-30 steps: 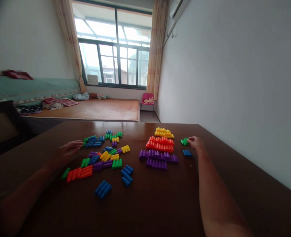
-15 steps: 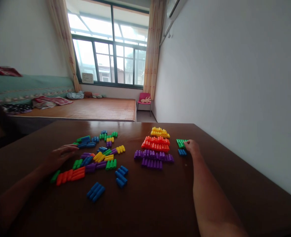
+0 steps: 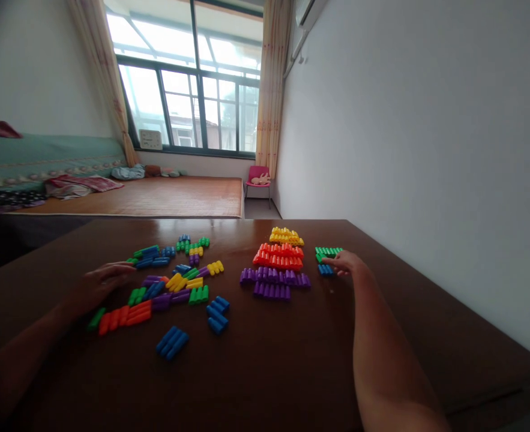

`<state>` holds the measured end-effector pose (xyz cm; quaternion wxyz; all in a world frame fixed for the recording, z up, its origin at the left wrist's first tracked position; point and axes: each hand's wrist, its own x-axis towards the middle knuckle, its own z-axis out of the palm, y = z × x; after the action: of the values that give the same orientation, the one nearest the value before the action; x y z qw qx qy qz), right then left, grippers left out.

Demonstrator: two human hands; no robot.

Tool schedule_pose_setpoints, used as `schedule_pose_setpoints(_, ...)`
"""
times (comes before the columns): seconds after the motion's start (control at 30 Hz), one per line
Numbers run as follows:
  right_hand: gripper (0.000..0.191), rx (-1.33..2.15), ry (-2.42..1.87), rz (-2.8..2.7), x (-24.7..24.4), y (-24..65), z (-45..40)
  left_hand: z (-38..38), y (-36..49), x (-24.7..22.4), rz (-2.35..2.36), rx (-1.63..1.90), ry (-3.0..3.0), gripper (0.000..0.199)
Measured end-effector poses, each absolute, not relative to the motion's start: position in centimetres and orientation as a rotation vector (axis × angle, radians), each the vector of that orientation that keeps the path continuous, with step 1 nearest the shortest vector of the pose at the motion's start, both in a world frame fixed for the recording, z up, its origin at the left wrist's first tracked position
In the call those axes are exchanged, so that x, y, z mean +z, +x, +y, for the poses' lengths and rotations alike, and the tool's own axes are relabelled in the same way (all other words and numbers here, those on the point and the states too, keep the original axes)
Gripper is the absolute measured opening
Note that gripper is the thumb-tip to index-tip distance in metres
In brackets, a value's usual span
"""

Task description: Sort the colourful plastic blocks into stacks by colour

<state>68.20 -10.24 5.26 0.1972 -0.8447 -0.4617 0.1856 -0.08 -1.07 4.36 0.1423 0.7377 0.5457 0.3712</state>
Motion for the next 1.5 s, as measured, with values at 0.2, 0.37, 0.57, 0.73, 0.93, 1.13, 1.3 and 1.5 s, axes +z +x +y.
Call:
schedule_pose_setpoints(0.2,0.052,0.891,-2.422,-1.418,6.2,66.3,-10.8,-0.7,-0.7,3.8,1.557,1.021,2.151,0.063)
schedule_pose_setpoints(0.37,0.047,0.54,-2.419,-1.359,5.2,68.5,-9.8,-1.0,-0.6,3.9,1.565,1.034,2.149,0.065)
schedule_pose_setpoints(0.57,0.034,0.117,-2.36,-1.382,2.6,69.0,-8.5,-1.1,-0.7,3.8,1.555,1.038,2.133,0.063)
schedule_pose_setpoints(0.73,0.033,0.058,-2.385,-1.342,2.0,68.5,-8.2,-1.0,-0.7,3.7,1.503,1.023,2.155,0.055)
schedule_pose_setpoints(0.93,0.042,-0.124,-2.27,-1.253,1.4,69.7,-7.7,-2.3,0.5,4.4,1.477,1.101,2.183,0.047)
schedule_pose_setpoints(1.13,0.034,-0.343,-2.108,-1.183,0.7,69.0,-6.4,-0.6,2.2,5.6,1.596,1.048,2.297,0.035)
schedule_pose_setpoints(1.3,0.032,-0.412,-2.057,-1.245,0.4,68.0,-6.1,2.9,4.9,7.3,1.748,0.597,2.484,0.036)
schedule_pose_setpoints(1.5,0.031,-0.453,-1.989,-1.386,-0.1,68.0,-6.0,7.4,8.9,6.5,1.771,0.414,2.516,0.039)
